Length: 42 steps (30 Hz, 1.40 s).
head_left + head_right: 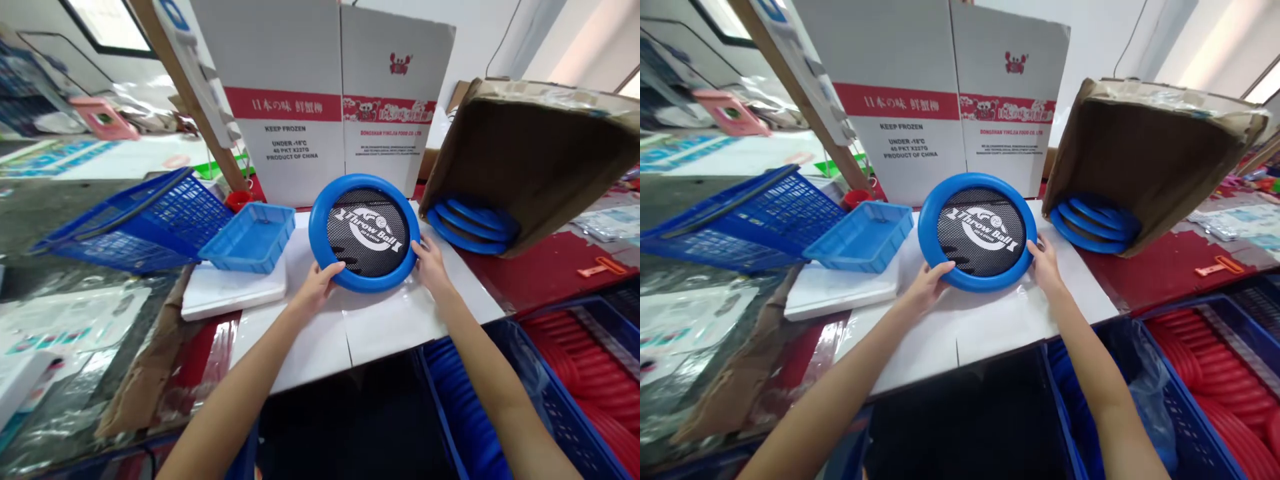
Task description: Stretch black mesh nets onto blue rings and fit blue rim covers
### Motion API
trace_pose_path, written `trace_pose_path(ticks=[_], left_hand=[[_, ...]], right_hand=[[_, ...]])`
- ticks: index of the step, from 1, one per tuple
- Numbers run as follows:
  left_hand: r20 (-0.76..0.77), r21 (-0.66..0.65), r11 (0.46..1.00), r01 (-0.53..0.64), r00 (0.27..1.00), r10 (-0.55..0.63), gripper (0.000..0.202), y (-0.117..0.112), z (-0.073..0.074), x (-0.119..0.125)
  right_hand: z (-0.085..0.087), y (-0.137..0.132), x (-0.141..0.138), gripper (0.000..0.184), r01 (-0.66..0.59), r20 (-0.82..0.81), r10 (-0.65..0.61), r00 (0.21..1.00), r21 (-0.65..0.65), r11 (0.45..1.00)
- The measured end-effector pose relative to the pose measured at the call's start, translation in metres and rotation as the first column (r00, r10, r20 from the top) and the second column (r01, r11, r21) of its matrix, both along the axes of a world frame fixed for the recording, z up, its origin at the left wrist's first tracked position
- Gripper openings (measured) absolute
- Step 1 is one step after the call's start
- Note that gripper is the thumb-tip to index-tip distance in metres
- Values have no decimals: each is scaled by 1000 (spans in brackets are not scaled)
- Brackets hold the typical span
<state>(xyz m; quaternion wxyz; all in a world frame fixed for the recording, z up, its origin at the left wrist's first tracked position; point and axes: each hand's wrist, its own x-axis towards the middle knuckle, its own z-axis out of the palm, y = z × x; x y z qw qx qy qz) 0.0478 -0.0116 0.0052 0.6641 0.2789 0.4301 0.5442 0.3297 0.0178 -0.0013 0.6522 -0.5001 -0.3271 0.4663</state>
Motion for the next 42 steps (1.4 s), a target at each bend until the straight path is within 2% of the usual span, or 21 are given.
trace_pose_path(ticks=[3,6,10,14,17,23,29,37,42], left_hand=[[-23,-32,998,-56,998,56,54,-5,-5,-7],[-3,-45,991,-124,992,124,51,-3,-7,-16],[39,-74,986,-147,988,150,45,6,-7,-21],[15,-107,976,-189,981,191,41,12,-10,-20],[4,-100,974,-204,979,205,41,14,-14,-20],[-44,7,968,-252,967,252,44,16,-26,-22],[-22,34,939,-342,939,343,46,14,-23,-20],[-6,63,956,-286,958,287,55,11,-15,-24],[-15,24,960,-277,960,278,52,9,-17,-25]], right_hand=[[-7,-13,-1,57,-107,-23,107,994,37,994],[-6,-17,-2,47,-251,-49,254,966,50,967],[1,7,0,50,-439,-59,439,897,3,898],[1,38,-1,46,-514,-12,514,858,12,858],[-6,45,-3,46,-508,-37,511,859,66,859],[-16,26,2,53,-434,-62,443,894,125,892],[-9,15,-6,52,-408,-72,423,903,156,899],[3,4,-2,56,-468,-50,478,877,135,873],[4,0,-10,52,-332,16,334,942,165,929]])
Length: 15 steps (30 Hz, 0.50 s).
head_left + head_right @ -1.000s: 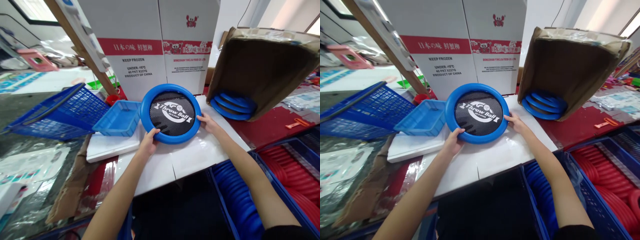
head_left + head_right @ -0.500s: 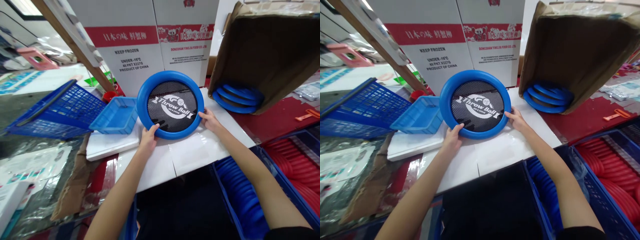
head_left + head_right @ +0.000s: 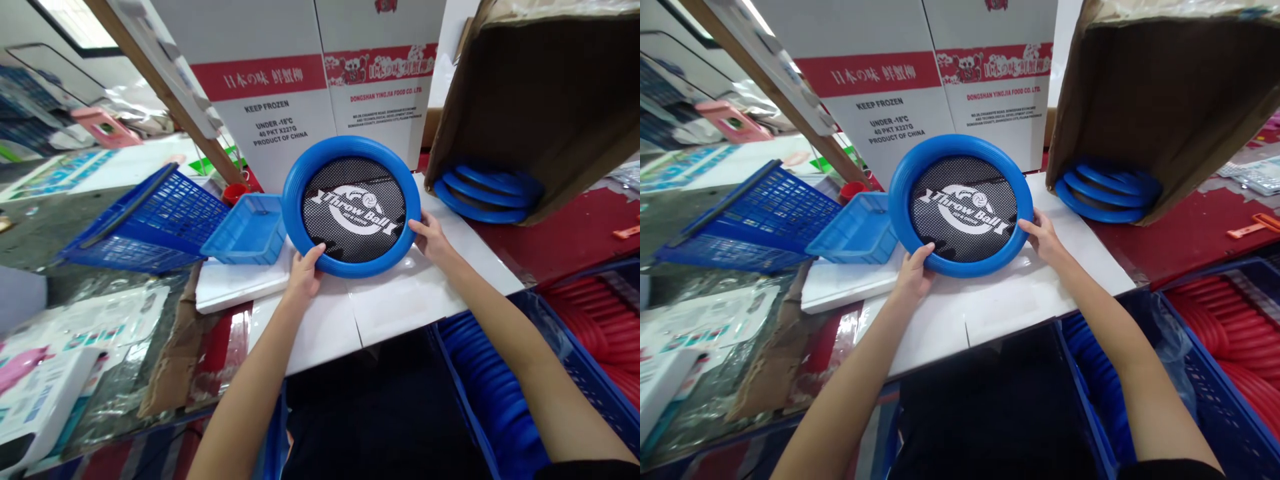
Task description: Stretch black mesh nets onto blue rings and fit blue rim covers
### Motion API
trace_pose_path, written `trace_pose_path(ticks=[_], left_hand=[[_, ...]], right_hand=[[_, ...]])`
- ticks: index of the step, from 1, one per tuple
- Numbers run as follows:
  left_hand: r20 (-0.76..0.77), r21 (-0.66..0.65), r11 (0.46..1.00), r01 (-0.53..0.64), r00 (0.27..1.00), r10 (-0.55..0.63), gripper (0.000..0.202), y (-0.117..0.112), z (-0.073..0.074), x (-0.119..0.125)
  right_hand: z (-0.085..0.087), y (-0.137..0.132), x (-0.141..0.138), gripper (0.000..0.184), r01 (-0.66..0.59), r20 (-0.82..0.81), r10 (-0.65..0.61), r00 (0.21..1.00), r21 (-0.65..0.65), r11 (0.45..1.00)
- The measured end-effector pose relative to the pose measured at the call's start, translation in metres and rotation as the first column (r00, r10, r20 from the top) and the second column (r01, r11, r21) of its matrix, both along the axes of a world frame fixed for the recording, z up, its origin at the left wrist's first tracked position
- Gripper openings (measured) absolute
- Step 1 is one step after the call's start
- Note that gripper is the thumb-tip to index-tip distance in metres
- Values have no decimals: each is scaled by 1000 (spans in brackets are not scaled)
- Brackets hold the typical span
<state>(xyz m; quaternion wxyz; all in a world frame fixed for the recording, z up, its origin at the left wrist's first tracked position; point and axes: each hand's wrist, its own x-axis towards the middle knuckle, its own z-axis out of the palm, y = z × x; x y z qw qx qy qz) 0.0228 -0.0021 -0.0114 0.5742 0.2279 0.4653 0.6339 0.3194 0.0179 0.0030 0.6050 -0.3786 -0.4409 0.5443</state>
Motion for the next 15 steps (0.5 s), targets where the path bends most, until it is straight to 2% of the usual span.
trace_pose_path(ticks=[2,4,8,12,15], left_hand=[[18,-8,1000,9,1000,-9,51,0,-1,1],[43,-8,1000,10,999,-9,49,0,-2,3],[87,-35,998,-43,995,46,39,-1,-2,10],[86,-50,998,-44,995,48,37,-4,-1,16],[71,-32,998,-47,996,49,42,-6,0,19]], right_hand=[[-2,1,-6,52,57,-13,-57,998,-1,998],[-6,2,-13,52,64,-39,-67,997,-59,996],[-17,2,-26,44,-62,-70,48,996,-209,976],[-23,-3,-33,51,-229,-108,209,972,-233,945],[-24,-4,-33,47,-307,-134,282,950,-237,922]])
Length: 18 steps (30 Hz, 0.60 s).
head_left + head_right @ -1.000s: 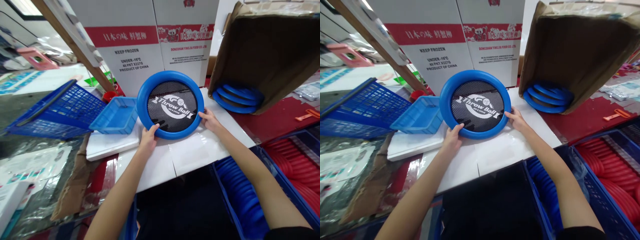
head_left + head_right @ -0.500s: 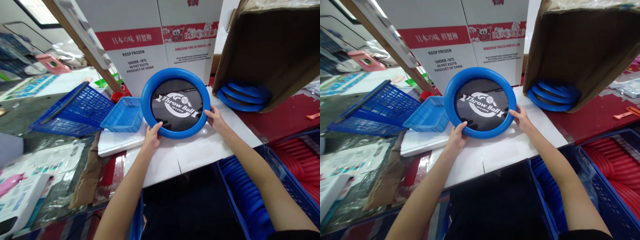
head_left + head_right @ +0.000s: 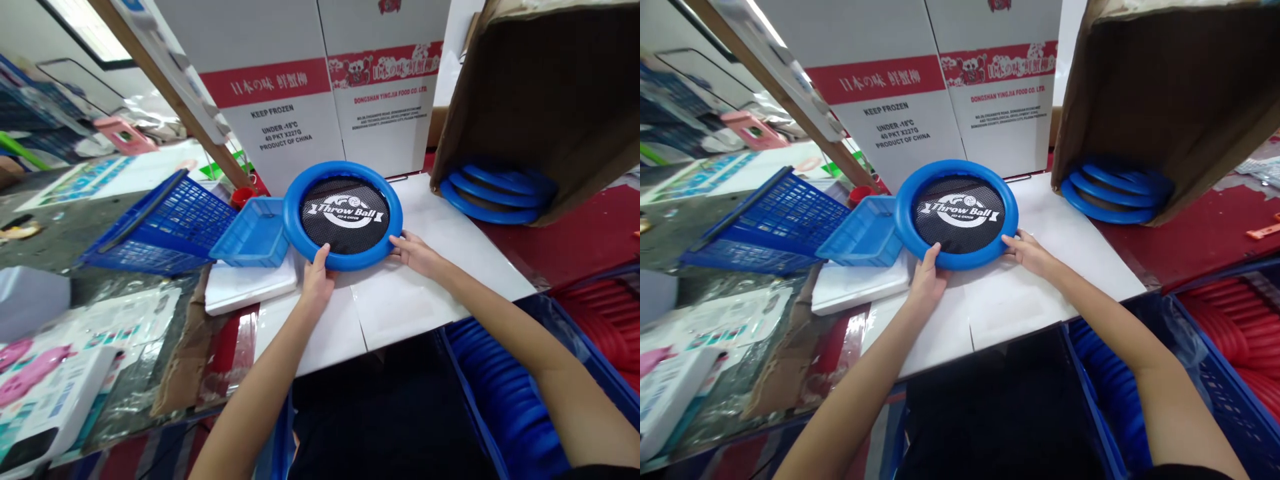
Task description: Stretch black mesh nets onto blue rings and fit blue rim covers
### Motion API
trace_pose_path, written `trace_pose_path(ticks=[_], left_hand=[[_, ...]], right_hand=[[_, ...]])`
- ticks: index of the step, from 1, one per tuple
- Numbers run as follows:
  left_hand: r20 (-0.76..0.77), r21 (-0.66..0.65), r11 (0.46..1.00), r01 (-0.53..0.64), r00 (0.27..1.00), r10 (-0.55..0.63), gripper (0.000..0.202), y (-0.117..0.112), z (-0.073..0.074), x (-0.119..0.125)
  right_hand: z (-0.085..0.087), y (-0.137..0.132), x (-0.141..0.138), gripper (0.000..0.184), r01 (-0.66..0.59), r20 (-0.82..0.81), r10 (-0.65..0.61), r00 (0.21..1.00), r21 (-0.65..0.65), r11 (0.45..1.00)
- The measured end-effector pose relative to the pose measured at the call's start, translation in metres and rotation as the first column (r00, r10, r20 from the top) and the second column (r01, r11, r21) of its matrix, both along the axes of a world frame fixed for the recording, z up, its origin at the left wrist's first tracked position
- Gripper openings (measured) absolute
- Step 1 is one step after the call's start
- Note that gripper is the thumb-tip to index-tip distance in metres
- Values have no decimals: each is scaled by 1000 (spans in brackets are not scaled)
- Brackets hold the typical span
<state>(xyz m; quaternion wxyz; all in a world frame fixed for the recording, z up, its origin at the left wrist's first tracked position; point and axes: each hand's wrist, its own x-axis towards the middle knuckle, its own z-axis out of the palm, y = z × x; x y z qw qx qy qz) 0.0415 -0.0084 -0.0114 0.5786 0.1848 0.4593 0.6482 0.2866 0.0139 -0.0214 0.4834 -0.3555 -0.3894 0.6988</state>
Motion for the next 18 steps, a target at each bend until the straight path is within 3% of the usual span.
trace_pose_path(ticks=[5,12,18], left_hand=[[-39,37,999,5,999,-3,49,-4,2,8],[-57,90,996,8,998,-3,53,-5,4,4],[-67,117,991,67,996,-59,53,-5,8,-1]], right_hand=[[-3,5,4,36,52,-30,-53,998,-24,998],[0,1,1,52,199,-49,-195,980,92,976],[13,-7,-2,56,229,-26,-228,973,167,959]])
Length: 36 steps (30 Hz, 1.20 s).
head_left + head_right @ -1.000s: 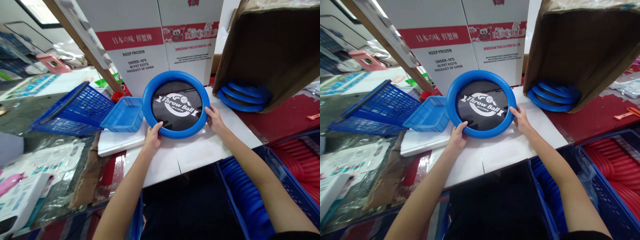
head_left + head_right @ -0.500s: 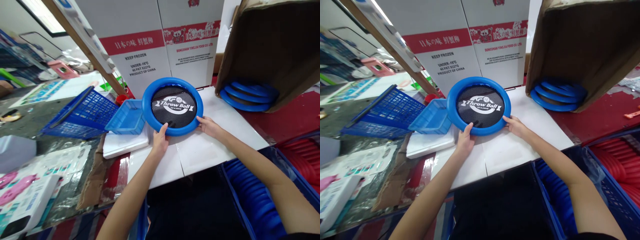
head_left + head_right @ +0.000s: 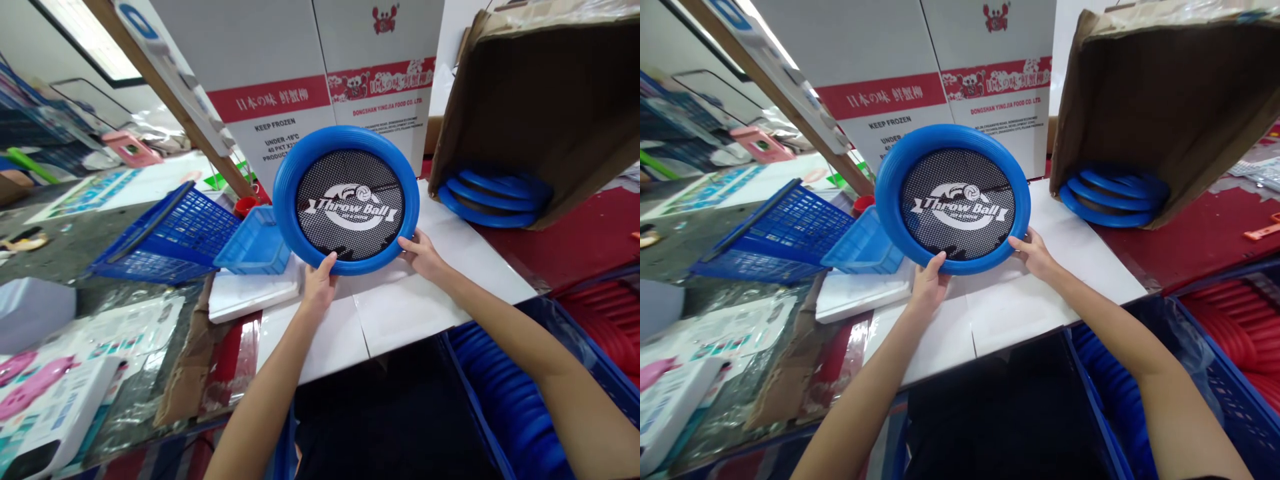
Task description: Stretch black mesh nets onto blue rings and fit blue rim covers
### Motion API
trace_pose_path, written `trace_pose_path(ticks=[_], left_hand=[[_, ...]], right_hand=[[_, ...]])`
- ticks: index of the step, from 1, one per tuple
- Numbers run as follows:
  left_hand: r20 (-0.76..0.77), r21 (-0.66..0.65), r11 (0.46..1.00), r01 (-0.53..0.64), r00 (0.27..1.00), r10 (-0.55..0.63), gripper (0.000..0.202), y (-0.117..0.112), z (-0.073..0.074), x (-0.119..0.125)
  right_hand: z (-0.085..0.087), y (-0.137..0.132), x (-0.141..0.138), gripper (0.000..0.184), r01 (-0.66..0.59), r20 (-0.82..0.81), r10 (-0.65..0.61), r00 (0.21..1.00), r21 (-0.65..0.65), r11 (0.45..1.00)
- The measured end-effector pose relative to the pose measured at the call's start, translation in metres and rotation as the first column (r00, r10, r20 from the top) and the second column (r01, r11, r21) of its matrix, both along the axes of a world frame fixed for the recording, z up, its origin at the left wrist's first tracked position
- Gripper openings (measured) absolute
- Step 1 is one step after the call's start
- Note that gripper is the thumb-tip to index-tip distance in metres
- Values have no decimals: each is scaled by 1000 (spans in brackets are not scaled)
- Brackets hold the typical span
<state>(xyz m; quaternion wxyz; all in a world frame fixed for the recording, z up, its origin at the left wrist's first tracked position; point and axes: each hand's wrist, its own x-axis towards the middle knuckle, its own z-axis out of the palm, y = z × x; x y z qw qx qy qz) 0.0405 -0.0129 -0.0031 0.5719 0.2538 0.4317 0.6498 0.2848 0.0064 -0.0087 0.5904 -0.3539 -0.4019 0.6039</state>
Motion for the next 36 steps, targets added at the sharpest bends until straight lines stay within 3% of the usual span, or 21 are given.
trace_pose_path(ticks=[6,11,17,21,23,24,25,27,29,30,31,33,36], left_hand=[[-3,33,999,-4,1000,4,57,3,3,-10],[-39,15,1000,1,999,-1,58,2,-2,-10],[-63,30,999,-19,998,21,56,1,-1,-5],[-131,182,983,-39,989,63,49,1,8,-16],[-262,290,956,-49,956,128,45,0,14,-24],[-339,319,946,-53,926,166,42,-1,17,-28],[-407,330,943,-55,892,195,39,-2,20,-31],[-508,319,947,-20,840,189,34,-5,24,-34],[-587,314,944,104,802,107,32,-8,27,-32],[-620,321,931,173,782,68,31,-10,28,-31],[-653,337,910,240,756,43,30,-11,29,-30],[-722,396,847,355,690,48,28,-12,28,-29],[-808,497,700,513,567,159,22,-11,24,-32]], right_hand=[[11,-2,2,52,-54,21,54,998,23,998],[17,2,12,51,62,3,-62,998,49,997],[18,0,17,52,81,-5,-81,997,49,996],[20,6,17,50,9,8,-10,1000,100,995],[27,9,23,54,60,93,-82,992,215,975],[33,9,28,57,131,144,-181,973,300,945],[40,6,33,60,216,190,-312,931,404,889],[63,-7,43,68,338,228,-593,772,643,687],[91,-30,50,75,255,238,-773,587,852,457],[107,-43,52,75,116,270,-815,513,919,378],[121,-55,52,72,-73,354,-824,442,930,360],[146,-76,48,62,-390,564,-764,312,810,439],[170,-93,39,50,-621,702,-689,177,623,475]])
